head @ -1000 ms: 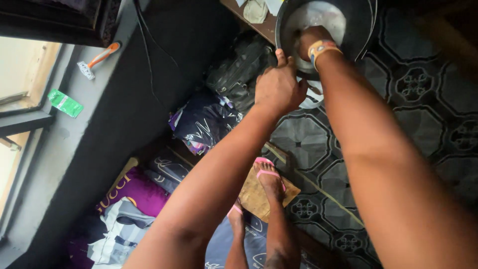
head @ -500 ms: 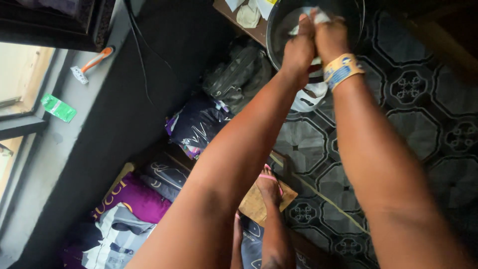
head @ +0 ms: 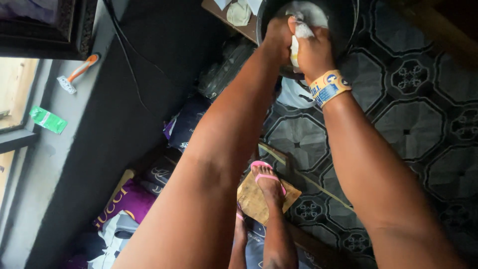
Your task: Cleaning glass window louvres with a cloth and soapy water.
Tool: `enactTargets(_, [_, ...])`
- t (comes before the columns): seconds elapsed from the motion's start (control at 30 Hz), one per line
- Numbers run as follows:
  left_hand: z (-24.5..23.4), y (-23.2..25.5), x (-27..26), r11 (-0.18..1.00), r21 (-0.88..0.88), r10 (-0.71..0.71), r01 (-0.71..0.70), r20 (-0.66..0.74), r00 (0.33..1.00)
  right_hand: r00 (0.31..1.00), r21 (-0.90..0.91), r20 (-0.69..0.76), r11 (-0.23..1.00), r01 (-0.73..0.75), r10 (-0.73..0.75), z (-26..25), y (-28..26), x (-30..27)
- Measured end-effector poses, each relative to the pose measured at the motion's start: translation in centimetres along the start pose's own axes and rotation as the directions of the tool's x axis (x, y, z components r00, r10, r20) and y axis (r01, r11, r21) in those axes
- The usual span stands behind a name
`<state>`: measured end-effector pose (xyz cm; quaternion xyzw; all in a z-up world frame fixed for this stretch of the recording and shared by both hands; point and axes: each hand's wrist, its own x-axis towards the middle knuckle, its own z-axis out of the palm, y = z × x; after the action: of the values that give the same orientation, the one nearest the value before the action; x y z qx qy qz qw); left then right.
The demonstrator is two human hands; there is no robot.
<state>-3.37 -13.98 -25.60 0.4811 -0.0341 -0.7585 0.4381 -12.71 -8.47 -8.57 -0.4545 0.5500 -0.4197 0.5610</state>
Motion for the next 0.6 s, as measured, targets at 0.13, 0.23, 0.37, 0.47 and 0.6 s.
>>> enactTargets(0.13, [1.1, 0.8, -1.7, 0.590, 0.786, 0.369, -0.185, -0.059, 0.927, 0.998, -0.284, -0.045, 0.958, -0.048, 0.037, -0.7, 3.4, 2.0])
enactTargets(0.23, [1.8, 0.2, -1.1, -0.095, 0.983, 0.503, -0.156, 0.183, 0.845, 0.982, -0.461, -0.066, 0.878, 0.127, -0.177, -2.5, 9.9, 6.1])
enactTargets(0.37, [1.0, -2.0, -0.4, 0.062, 0.942, 0.667, -0.330, 0.207, 0.716, 0.995, -0.179, -0.069, 0.981, -0.078, 0.067, -3.5, 10.3, 9.1])
enactTargets(0.47, [1.8, -1.3, -2.9, -0.063, 0.921, 0.629, -0.384, 0.335, 0.701, 0.986, -0.091, -0.007, 0.982, -0.164, 0.164, -7.6, 22.8, 10.4])
enactTargets(0.6, [1.4, -2.1, 0.2, 0.201, 0.902, 0.528, -0.381, 0.227, 0.818, 0.980, -0.020, 0.070, 0.981, 0.191, -0.189, -10.2, 32.3, 20.0])
